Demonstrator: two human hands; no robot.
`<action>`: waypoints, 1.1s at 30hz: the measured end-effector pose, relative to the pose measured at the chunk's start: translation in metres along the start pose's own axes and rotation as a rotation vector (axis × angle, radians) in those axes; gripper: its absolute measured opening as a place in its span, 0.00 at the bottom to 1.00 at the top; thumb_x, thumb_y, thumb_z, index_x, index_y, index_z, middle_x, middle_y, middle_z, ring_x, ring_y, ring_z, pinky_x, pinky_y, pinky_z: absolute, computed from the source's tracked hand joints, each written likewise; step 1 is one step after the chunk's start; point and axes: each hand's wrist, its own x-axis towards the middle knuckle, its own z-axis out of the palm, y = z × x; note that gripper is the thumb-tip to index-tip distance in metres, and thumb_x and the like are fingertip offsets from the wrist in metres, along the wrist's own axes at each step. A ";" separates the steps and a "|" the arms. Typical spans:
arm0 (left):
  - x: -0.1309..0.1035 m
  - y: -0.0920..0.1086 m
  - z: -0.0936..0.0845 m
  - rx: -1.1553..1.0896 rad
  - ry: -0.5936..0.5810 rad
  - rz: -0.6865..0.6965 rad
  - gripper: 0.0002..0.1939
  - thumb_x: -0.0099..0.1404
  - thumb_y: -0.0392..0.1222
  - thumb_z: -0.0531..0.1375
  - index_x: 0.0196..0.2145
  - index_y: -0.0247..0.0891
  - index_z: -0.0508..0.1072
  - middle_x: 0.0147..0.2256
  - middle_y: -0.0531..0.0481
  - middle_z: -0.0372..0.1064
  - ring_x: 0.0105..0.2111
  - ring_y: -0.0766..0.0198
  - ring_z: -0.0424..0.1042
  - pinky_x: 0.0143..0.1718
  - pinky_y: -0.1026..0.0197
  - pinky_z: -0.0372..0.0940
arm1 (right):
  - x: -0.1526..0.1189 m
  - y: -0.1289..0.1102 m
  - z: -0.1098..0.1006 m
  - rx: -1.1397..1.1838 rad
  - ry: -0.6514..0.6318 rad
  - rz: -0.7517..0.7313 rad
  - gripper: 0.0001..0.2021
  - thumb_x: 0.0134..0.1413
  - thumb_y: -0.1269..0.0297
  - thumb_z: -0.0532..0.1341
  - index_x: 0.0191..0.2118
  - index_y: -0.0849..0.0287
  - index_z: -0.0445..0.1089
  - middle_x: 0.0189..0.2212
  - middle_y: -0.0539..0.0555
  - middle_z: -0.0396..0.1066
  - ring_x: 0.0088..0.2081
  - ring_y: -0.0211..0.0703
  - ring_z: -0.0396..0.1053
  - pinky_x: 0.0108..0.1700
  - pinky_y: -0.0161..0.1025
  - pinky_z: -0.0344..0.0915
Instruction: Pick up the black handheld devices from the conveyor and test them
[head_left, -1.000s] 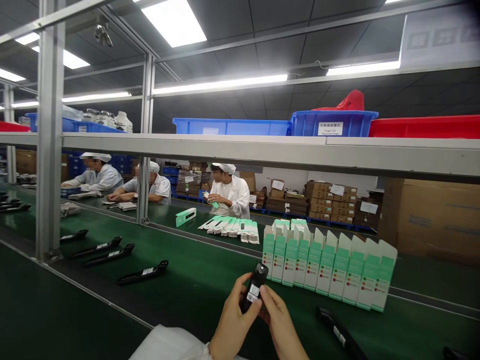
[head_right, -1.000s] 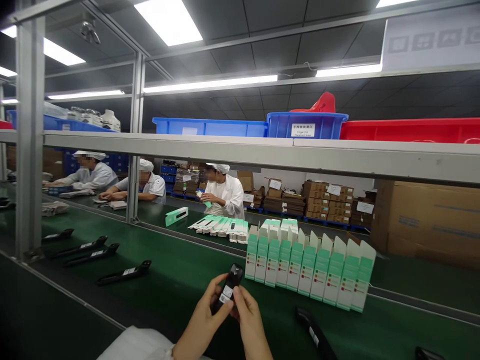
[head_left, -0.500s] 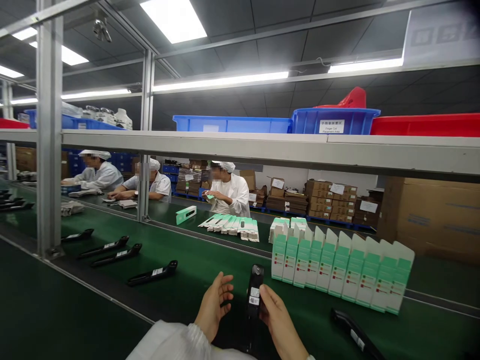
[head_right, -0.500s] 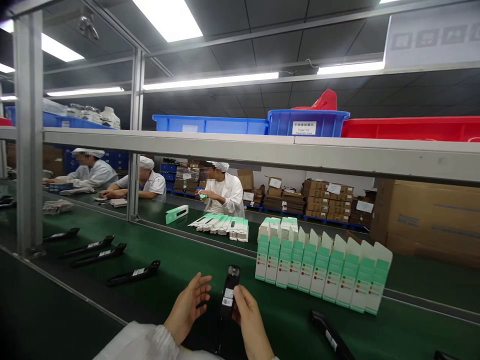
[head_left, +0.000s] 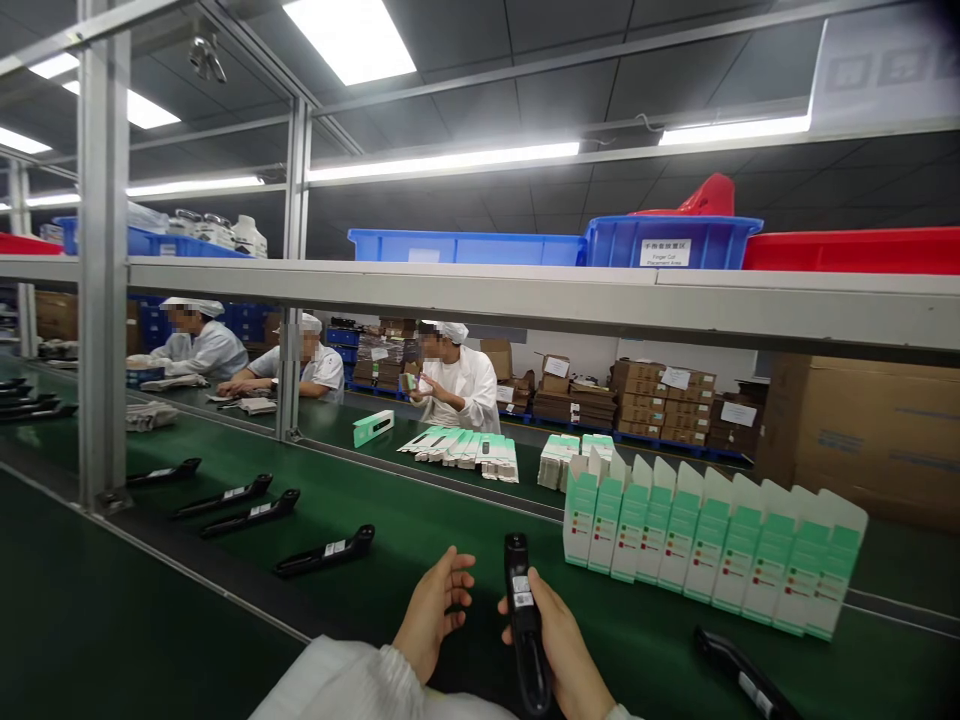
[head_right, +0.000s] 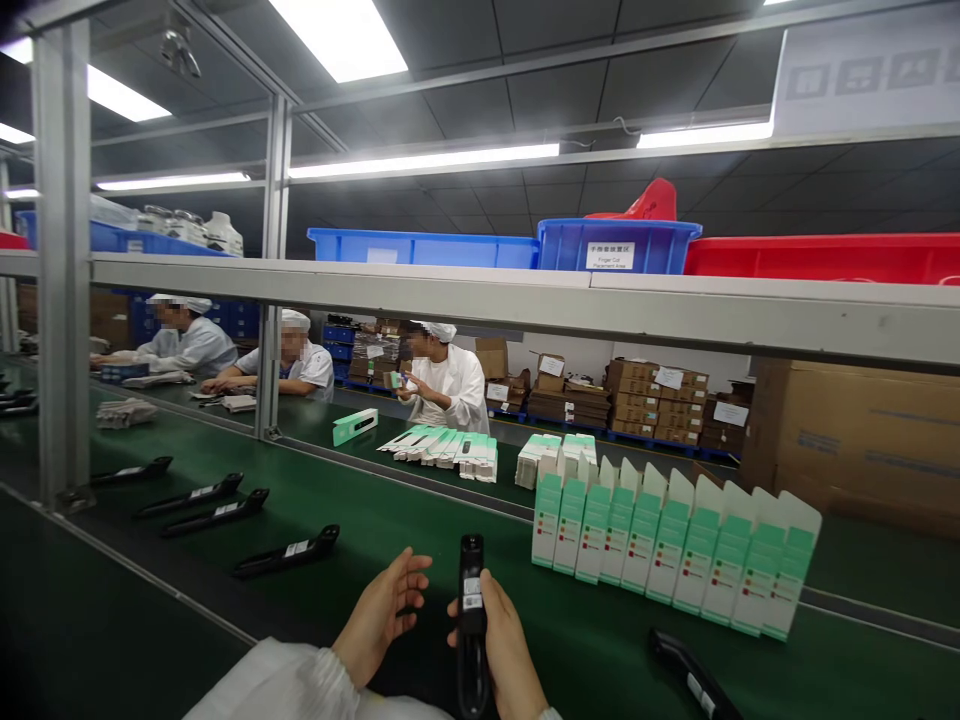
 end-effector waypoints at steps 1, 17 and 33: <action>0.000 0.000 0.000 0.012 -0.001 0.004 0.23 0.52 0.59 0.58 0.36 0.37 0.71 0.27 0.54 0.64 0.25 0.68 0.63 0.27 0.65 0.56 | 0.003 0.003 -0.003 -0.115 0.040 -0.014 0.24 0.50 0.41 0.49 0.30 0.59 0.67 0.26 0.55 0.73 0.21 0.40 0.68 0.26 0.36 0.62; 0.000 0.004 0.004 0.326 -0.034 0.130 0.13 0.52 0.49 0.58 0.33 0.39 0.70 0.25 0.54 0.63 0.23 0.68 0.61 0.24 0.66 0.54 | 0.018 0.021 -0.022 -0.857 0.272 -0.410 0.17 0.46 0.61 0.53 0.44 0.52 0.70 0.44 0.56 0.70 0.47 0.54 0.65 0.46 0.46 0.62; 0.014 0.046 -0.082 1.018 0.256 0.204 0.12 0.49 0.30 0.57 0.33 0.37 0.71 0.41 0.39 0.67 0.51 0.43 0.61 0.52 0.42 0.48 | 0.009 0.024 -0.008 -0.782 0.037 -0.407 0.16 0.51 0.56 0.51 0.42 0.52 0.70 0.34 0.54 0.70 0.34 0.46 0.68 0.36 0.39 0.63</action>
